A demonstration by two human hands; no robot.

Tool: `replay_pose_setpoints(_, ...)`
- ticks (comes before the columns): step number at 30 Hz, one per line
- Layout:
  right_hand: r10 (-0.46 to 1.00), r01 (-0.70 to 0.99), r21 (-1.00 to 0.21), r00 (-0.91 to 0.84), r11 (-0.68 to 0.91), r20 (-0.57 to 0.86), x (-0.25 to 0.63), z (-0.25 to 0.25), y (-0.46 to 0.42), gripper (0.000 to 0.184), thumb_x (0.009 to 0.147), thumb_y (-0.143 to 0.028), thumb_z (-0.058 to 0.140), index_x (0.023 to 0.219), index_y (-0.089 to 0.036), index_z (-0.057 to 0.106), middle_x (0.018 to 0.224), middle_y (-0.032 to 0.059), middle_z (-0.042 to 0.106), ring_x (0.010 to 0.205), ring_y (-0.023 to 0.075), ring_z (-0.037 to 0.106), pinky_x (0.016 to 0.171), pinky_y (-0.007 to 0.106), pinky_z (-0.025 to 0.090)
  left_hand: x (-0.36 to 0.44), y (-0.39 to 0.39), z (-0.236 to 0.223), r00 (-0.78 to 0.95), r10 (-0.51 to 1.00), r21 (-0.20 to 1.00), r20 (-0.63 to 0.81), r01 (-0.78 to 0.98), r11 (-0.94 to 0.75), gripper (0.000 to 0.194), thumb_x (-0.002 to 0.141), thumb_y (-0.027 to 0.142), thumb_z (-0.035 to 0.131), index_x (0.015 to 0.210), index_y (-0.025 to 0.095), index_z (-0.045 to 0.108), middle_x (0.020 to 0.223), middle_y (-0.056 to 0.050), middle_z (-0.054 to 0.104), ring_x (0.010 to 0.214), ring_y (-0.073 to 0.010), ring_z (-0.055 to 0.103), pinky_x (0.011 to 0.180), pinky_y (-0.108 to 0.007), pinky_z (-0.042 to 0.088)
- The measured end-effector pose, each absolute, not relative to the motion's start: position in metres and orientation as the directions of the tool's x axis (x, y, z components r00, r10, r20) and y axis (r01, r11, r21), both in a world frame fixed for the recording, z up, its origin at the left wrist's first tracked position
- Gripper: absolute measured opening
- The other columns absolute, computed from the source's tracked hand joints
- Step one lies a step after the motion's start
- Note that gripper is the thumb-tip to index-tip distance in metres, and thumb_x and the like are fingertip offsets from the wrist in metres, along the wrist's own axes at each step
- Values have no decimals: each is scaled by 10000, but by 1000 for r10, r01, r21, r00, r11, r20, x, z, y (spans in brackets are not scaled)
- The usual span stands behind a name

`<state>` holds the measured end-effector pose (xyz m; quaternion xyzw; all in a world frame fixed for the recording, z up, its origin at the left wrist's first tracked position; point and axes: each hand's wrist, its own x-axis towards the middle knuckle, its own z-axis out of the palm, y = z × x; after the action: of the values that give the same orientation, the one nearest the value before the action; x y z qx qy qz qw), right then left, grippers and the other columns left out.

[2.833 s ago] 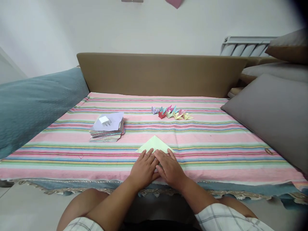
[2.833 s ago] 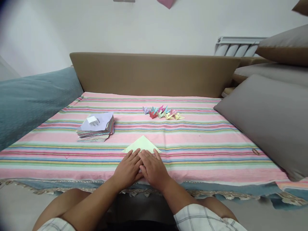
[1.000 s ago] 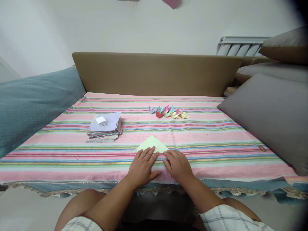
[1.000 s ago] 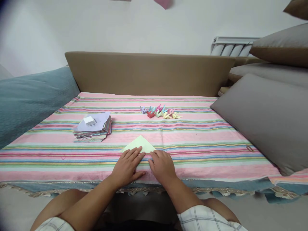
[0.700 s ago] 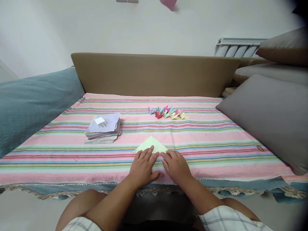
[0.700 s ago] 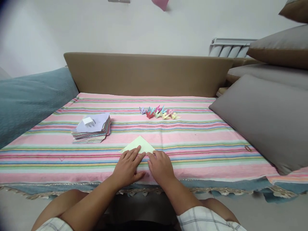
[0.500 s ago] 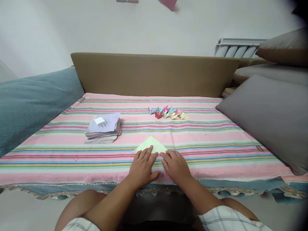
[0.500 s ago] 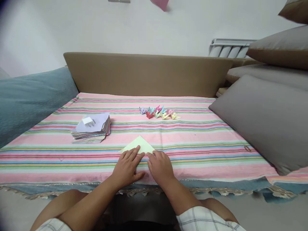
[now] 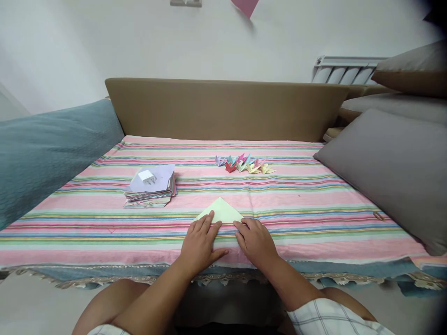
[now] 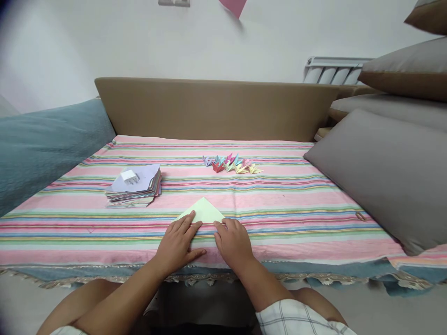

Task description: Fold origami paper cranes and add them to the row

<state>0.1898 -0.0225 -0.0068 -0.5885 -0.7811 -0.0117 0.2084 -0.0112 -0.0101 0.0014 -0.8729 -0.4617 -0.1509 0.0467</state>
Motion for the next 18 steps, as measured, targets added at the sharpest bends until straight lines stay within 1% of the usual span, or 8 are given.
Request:
replay_pose_setpoints(6, 910, 920, -233, -223, 315, 349, 191, -9, -22, 307, 868, -263, 489, 1150, -234, 605, 1059, 88, 606, 977, 231, 521, 854, 363, 414, -19, -11, 2, 477, 828, 67, 294, 854, -516, 683, 685, 603, 618, 1250, 238, 499, 1447, -125, 339, 1255, -341, 381, 969, -486, 352)
replay_pose_setpoints(11, 910, 918, -242, -220, 315, 351, 191, -9, -22, 308, 868, -264, 484, 1148, -235, 608, 1052, 90, 609, 969, 234, 524, 842, 361, 419, -24, -12, 6, 428, 860, 44, 278, 888, -457, 643, 690, 570, 631, 1229, 236, 522, 1452, -115, 333, 1240, -347, 401, 944, -490, 379)
replay_pose_setpoints(18, 914, 919, -243, -216, 309, 343, 191, -8, -22, 309, 864, -261, 491, 1148, -241, 612, 1042, 85, 612, 961, 226, 530, 836, 347, 425, -37, -8, 16, 378, 878, 15, 295, 917, -399, 459, 767, 532, 559, 1115, 241, 626, 1407, -111, 407, 1180, -343, 470, 880, -488, 441)
